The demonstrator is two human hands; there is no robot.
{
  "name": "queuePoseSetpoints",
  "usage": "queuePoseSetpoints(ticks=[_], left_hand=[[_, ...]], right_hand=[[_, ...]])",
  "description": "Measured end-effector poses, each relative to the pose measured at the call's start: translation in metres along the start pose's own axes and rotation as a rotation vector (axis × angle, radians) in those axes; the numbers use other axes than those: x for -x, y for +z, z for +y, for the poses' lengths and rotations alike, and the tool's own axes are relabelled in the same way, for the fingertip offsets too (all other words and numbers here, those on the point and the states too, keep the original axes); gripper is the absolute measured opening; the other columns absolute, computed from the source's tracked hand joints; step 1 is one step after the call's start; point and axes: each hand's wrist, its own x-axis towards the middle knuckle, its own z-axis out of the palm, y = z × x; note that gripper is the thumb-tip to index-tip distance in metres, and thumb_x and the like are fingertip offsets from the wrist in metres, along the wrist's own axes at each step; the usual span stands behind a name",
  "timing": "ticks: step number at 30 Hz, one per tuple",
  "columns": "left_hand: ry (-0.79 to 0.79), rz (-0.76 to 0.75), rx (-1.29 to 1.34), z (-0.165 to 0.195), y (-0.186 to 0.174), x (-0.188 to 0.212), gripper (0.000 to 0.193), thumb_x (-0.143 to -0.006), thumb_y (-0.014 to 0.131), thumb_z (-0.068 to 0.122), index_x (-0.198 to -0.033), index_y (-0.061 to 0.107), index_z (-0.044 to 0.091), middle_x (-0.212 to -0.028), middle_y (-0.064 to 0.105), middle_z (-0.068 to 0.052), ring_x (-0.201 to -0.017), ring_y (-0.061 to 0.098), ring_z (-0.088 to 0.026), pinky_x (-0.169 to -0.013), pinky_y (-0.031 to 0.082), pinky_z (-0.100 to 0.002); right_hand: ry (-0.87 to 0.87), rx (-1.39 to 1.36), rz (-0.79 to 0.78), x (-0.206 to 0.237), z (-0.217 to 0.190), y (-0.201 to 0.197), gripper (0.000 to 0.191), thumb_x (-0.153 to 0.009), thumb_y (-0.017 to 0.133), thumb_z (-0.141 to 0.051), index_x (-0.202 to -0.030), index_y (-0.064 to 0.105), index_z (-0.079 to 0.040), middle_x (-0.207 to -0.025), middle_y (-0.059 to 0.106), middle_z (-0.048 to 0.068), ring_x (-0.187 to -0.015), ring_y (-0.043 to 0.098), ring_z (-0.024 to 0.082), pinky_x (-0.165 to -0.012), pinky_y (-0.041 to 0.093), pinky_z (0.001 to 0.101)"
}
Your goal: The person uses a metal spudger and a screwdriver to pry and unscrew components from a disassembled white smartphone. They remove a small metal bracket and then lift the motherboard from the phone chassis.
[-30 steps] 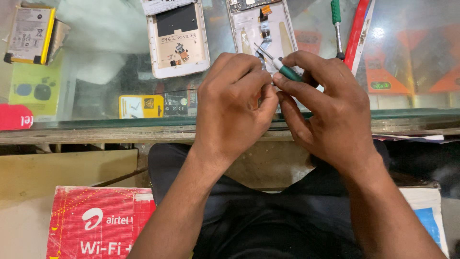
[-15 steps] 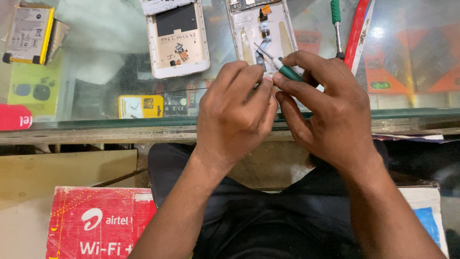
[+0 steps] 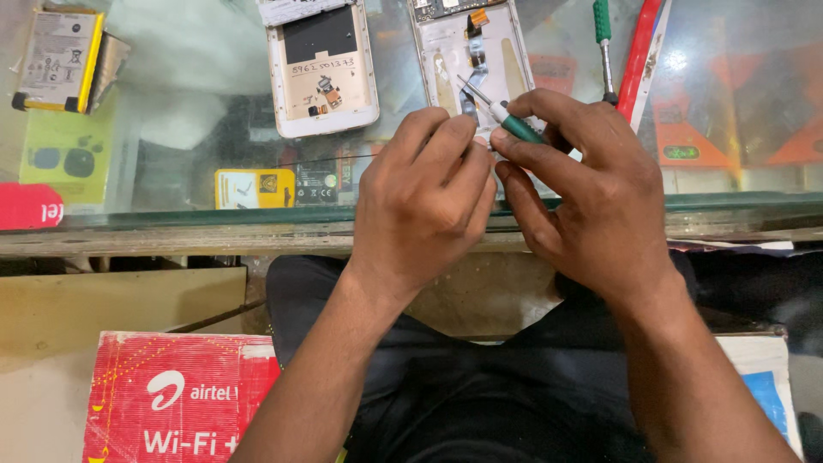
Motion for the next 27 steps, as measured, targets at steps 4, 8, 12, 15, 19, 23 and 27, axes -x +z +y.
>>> queuePoseSetpoints(ticks=[4,8,12,15,19,23,27], left_hand=[[0.027,-0.004,-0.005,-0.002,0.001,0.0,0.014,-0.091,0.077,0.004,-0.101,0.071,-0.002,-0.115,0.062,-0.008,-0.113,0.063,-0.026,-0.087,0.058,-0.038],[0.037,0.015,-0.007,-0.001,0.0,0.0,0.015,-0.093,0.076,0.004,-0.105,0.071,-0.002,-0.117,0.062,-0.007,-0.116,0.062,-0.025,-0.086,0.058,-0.036],[0.033,-0.023,0.007,0.0,-0.003,-0.002,0.015,-0.09,0.076,0.004,-0.103,0.071,-0.002,-0.117,0.063,-0.007,-0.116,0.062,-0.025,-0.088,0.058,-0.038],[-0.014,-0.042,0.043,0.0,-0.006,-0.004,0.014,-0.088,0.076,0.003,-0.101,0.071,-0.001,-0.116,0.064,-0.007,-0.115,0.063,-0.026,-0.088,0.058,-0.039],[-0.13,0.017,0.156,0.002,-0.009,-0.001,0.015,-0.088,0.078,0.003,-0.102,0.073,0.002,-0.113,0.065,-0.006,-0.112,0.065,-0.025,-0.09,0.057,-0.038],[-0.166,0.057,0.19,0.0,-0.01,0.002,0.014,-0.09,0.079,0.001,-0.103,0.072,0.004,-0.114,0.067,-0.004,-0.106,0.068,-0.022,-0.088,0.058,-0.033],[-0.161,0.101,0.163,0.002,-0.01,0.006,0.018,-0.089,0.078,-0.001,-0.105,0.072,0.003,-0.115,0.068,-0.006,-0.11,0.068,-0.026,-0.09,0.058,-0.034]], right_hand=[[0.019,-0.003,-0.023,0.0,0.0,0.0,0.024,-0.093,0.082,-0.007,-0.117,0.076,-0.006,-0.127,0.066,0.008,-0.088,0.061,0.022,-0.078,0.051,0.0358],[-0.003,0.006,-0.004,-0.002,-0.002,-0.001,0.023,-0.087,0.081,-0.004,-0.11,0.076,-0.003,-0.123,0.066,0.01,-0.085,0.06,0.024,-0.075,0.051,0.0381],[0.009,-0.002,-0.008,-0.002,-0.003,-0.002,0.023,-0.088,0.081,-0.004,-0.111,0.076,-0.004,-0.124,0.066,0.009,-0.087,0.06,0.024,-0.078,0.051,0.0386],[-0.003,0.0,-0.003,-0.001,-0.001,-0.001,0.023,-0.088,0.081,-0.004,-0.11,0.076,-0.003,-0.123,0.065,0.01,-0.085,0.06,0.025,-0.075,0.05,0.0382],[0.014,0.0,-0.02,-0.001,-0.001,0.0,0.022,-0.094,0.082,-0.007,-0.116,0.076,-0.007,-0.129,0.066,0.007,-0.088,0.06,0.022,-0.077,0.051,0.0358],[-0.001,0.006,-0.002,-0.003,-0.004,-0.002,0.022,-0.089,0.081,-0.005,-0.11,0.075,-0.004,-0.123,0.066,0.009,-0.086,0.06,0.024,-0.075,0.051,0.038],[0.024,0.0,0.0,-0.004,-0.005,-0.003,0.022,-0.088,0.081,-0.005,-0.109,0.076,-0.004,-0.122,0.066,0.009,-0.086,0.062,0.025,-0.074,0.052,0.0368]])
